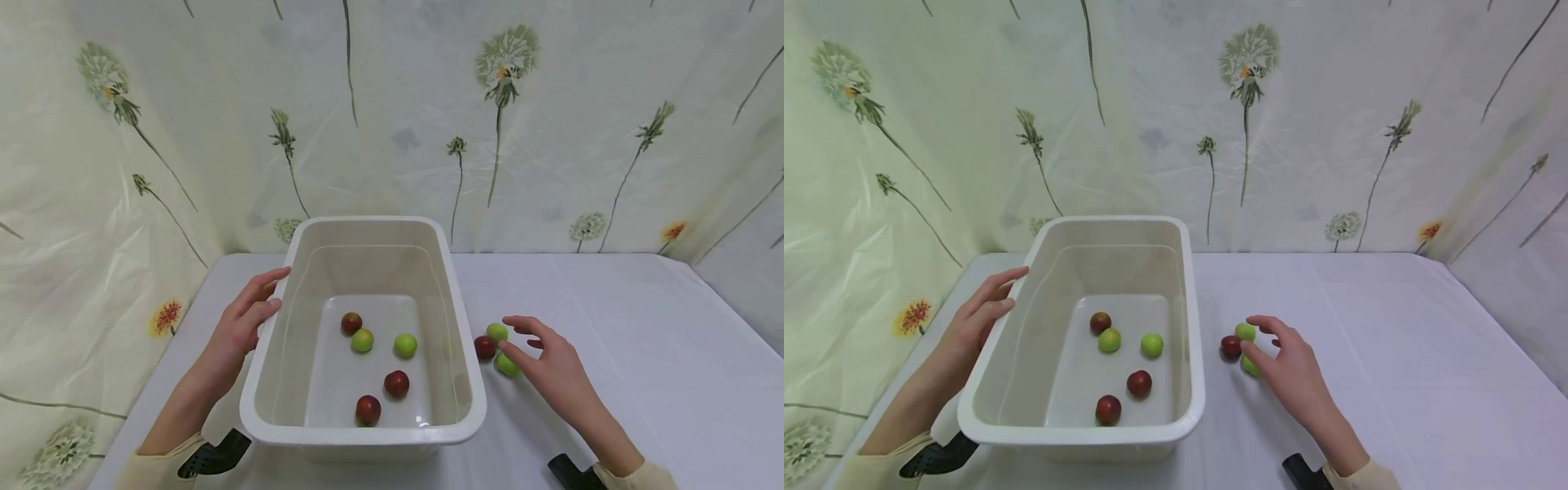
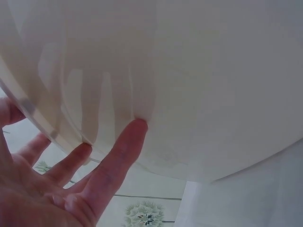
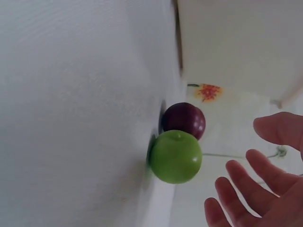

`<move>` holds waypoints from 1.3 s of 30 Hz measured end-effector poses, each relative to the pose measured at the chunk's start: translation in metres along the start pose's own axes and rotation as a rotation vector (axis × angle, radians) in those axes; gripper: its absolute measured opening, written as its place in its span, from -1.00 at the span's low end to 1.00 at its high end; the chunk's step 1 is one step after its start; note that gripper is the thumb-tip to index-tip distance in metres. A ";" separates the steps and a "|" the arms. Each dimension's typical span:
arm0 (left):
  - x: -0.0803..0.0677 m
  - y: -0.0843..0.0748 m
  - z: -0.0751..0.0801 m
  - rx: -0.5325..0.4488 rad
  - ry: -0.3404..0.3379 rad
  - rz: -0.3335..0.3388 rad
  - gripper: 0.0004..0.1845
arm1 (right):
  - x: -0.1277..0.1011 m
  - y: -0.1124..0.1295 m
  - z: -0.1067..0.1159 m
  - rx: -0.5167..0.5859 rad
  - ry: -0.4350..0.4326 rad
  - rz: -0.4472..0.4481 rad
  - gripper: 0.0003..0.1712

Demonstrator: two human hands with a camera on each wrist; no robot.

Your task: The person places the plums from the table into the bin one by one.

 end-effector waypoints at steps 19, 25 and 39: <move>-0.001 0.001 0.001 -0.005 0.001 -0.009 -0.50 | -0.003 -0.021 -0.005 -0.010 0.085 -0.055 -0.49; -0.001 0.001 0.000 -0.010 0.006 -0.008 -0.50 | -0.003 -0.027 -0.006 -0.004 0.116 -0.049 -0.53; 0.000 0.001 -0.001 -0.013 0.000 -0.012 -0.50 | -0.003 -0.032 -0.008 -0.041 0.171 -0.082 -0.55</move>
Point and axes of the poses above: each hand's wrist, its own x-axis towards the middle knuckle, its own z-axis out of the back of the hand, y = z × x, the point moved 1 cm from there along x, towards the middle knuckle, and after that the axes turned 3 degrees about -y, right-handed, at the moved point
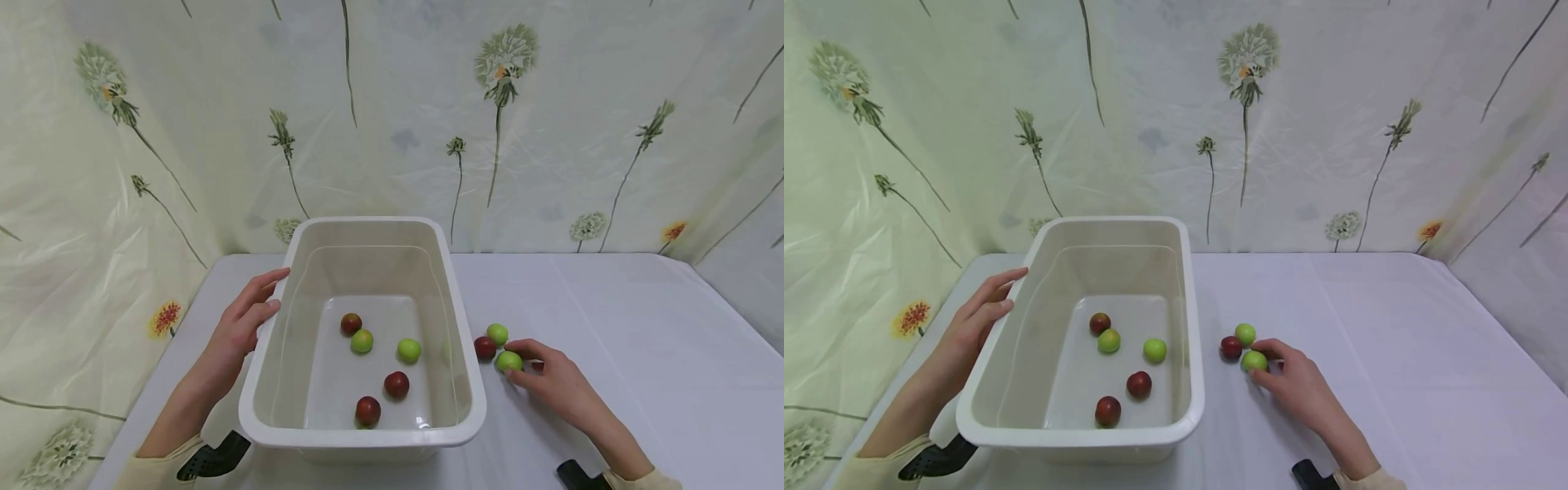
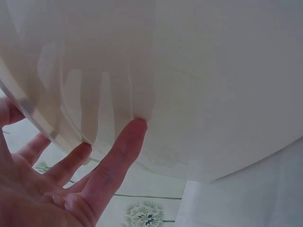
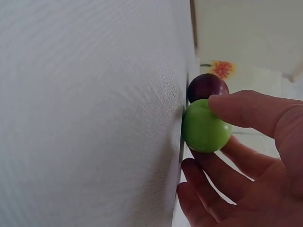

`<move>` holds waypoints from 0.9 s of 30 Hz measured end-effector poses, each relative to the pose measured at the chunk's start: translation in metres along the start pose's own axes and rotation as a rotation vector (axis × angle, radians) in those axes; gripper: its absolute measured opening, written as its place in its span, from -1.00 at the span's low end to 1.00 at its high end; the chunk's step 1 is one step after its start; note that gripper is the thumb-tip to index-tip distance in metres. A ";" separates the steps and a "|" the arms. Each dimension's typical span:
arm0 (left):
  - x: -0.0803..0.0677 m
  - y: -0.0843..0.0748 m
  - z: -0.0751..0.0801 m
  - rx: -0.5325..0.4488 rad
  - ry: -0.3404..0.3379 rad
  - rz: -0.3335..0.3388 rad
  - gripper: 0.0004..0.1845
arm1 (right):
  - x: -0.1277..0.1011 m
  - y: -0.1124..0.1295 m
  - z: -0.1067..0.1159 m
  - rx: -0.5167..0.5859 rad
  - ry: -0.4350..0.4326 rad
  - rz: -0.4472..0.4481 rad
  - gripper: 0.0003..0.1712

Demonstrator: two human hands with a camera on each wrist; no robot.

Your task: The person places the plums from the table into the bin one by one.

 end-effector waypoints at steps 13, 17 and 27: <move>0.000 0.000 0.000 -0.003 0.004 -0.001 -0.51 | -0.001 0.000 0.002 0.017 -0.056 0.040 -0.56; 0.000 0.001 0.001 -0.001 0.004 0.001 -0.51 | -0.001 0.001 0.002 0.020 -0.071 0.038 -0.54; 0.000 0.001 0.000 0.000 -0.002 0.002 -0.50 | 0.000 0.007 0.003 0.039 -0.108 0.072 -0.54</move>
Point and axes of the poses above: each hand's wrist, its own x-axis towards the middle knuckle, its own z-axis out of the back of the hand, y = z × x, the point moved 1 cm from there along x, towards the middle knuckle, and after that the axes turned 3 degrees about -y, right-handed, at the moved point
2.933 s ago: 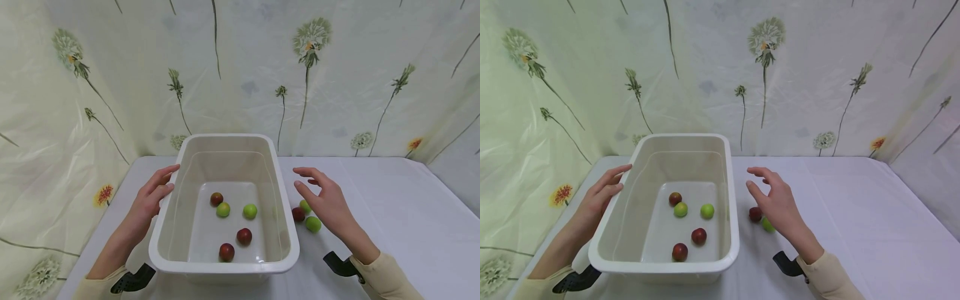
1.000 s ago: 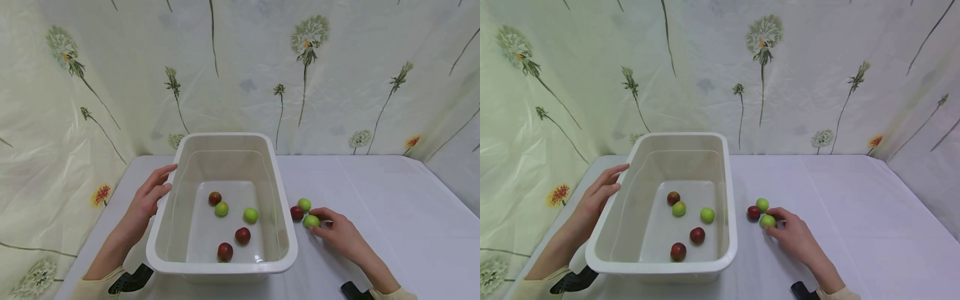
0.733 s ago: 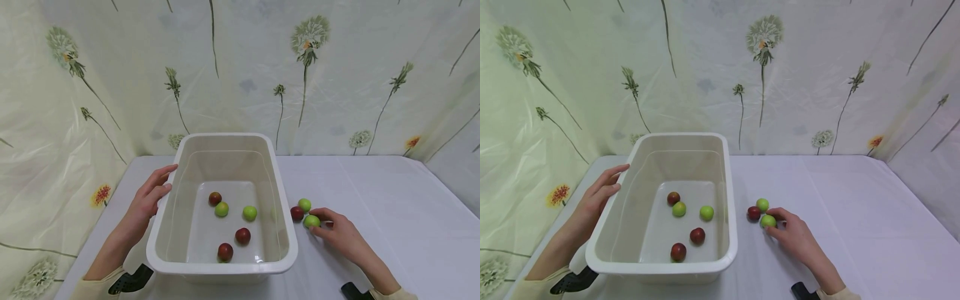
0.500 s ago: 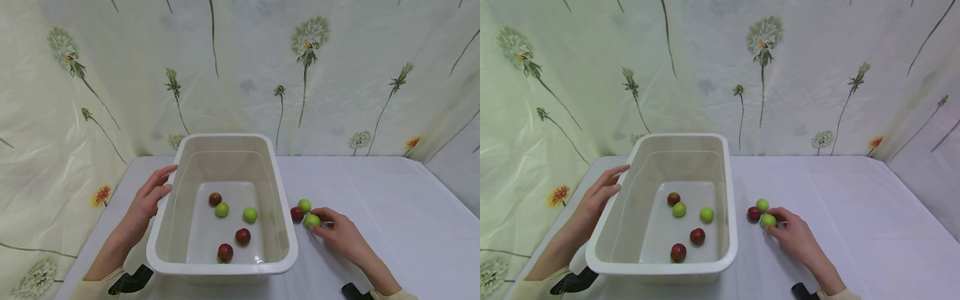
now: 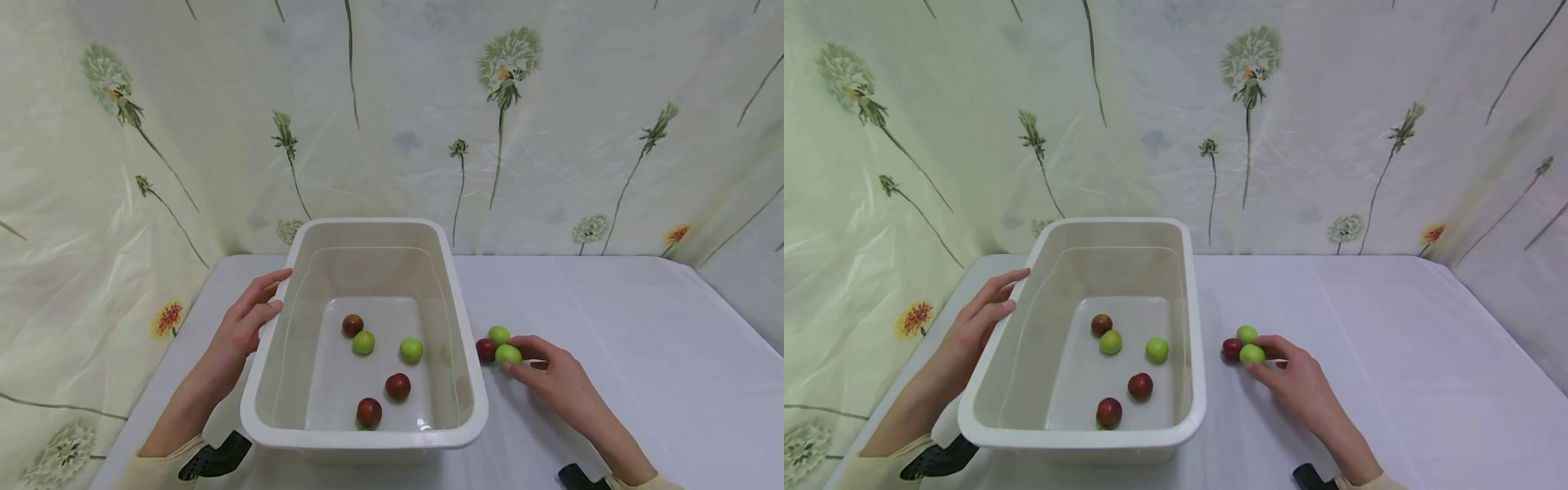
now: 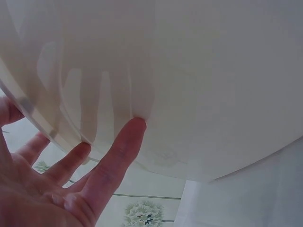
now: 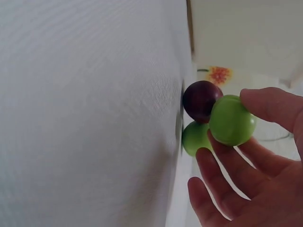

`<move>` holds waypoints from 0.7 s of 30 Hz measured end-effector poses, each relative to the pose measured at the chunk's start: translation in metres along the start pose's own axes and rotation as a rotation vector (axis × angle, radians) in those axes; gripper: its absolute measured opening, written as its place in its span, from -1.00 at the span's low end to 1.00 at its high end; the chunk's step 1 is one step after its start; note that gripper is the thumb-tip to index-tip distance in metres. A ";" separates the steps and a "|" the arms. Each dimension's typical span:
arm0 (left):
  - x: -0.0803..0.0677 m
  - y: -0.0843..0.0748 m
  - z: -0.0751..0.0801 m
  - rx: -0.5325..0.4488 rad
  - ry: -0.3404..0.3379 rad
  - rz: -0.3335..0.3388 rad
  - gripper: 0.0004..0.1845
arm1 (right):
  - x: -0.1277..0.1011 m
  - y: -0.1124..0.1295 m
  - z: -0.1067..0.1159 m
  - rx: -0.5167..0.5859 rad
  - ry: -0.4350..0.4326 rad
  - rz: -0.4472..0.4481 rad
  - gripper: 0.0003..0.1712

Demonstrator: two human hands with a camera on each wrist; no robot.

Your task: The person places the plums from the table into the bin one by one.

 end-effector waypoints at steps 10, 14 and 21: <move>0.000 0.001 0.000 -0.005 -0.006 -0.004 -0.50 | 0.003 0.007 0.000 0.017 -0.032 0.032 -0.54; 0.001 0.001 0.000 -0.005 -0.006 -0.002 -0.50 | 0.004 0.009 0.001 0.014 -0.039 0.051 -0.56; 0.000 0.001 0.000 -0.017 0.009 0.000 -0.51 | 0.006 0.013 0.001 0.024 -0.066 0.081 -0.60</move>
Point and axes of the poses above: each hand's wrist, its own x-axis towards the middle knuckle, its own z-axis out of the back of the hand, y = z × x, the point moved 1 cm from there along x, towards the middle knuckle, and after that the axes turned 3 degrees about -y, right-handed, at the moved point
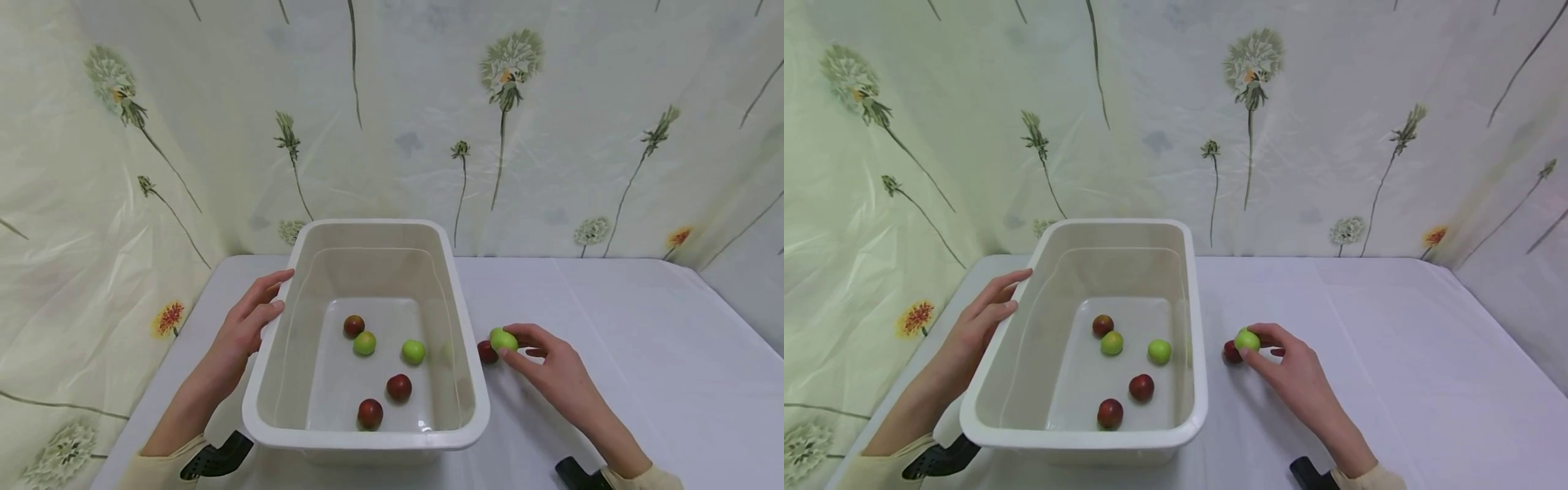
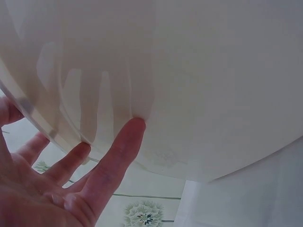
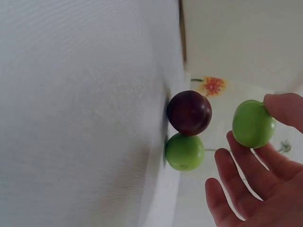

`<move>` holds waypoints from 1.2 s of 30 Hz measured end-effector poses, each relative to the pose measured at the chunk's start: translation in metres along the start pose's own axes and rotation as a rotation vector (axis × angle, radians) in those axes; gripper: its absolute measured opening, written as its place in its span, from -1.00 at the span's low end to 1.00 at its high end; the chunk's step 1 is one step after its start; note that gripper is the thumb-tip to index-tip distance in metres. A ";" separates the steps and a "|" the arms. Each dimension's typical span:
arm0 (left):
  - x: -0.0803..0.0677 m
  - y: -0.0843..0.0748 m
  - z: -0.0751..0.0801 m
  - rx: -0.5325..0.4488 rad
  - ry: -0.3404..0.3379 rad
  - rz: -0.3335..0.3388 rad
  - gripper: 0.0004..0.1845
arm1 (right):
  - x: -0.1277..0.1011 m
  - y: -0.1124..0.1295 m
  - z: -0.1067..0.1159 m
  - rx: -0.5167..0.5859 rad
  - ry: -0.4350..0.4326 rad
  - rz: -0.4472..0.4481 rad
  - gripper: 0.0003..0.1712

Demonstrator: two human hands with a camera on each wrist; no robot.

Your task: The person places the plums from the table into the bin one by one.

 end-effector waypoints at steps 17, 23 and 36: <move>0.000 0.000 0.000 0.000 -0.001 0.001 -0.50 | 0.017 0.017 0.008 0.012 -0.033 0.050 -0.53; 0.000 -0.001 -0.001 0.002 -0.008 0.009 -0.50 | 0.022 0.022 0.008 0.030 -0.057 0.050 -0.55; 0.000 -0.006 -0.001 0.017 -0.018 0.031 -0.53 | 0.031 0.035 0.010 0.060 -0.119 0.078 -0.55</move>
Point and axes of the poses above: each hand's wrist, its own x-axis towards the middle knuckle, its own z-axis out of the back of the hand, y = z × x, the point moved 1 cm from there along x, towards the middle knuckle, and after that the axes turned 3 degrees about -y, right-handed, at the moved point
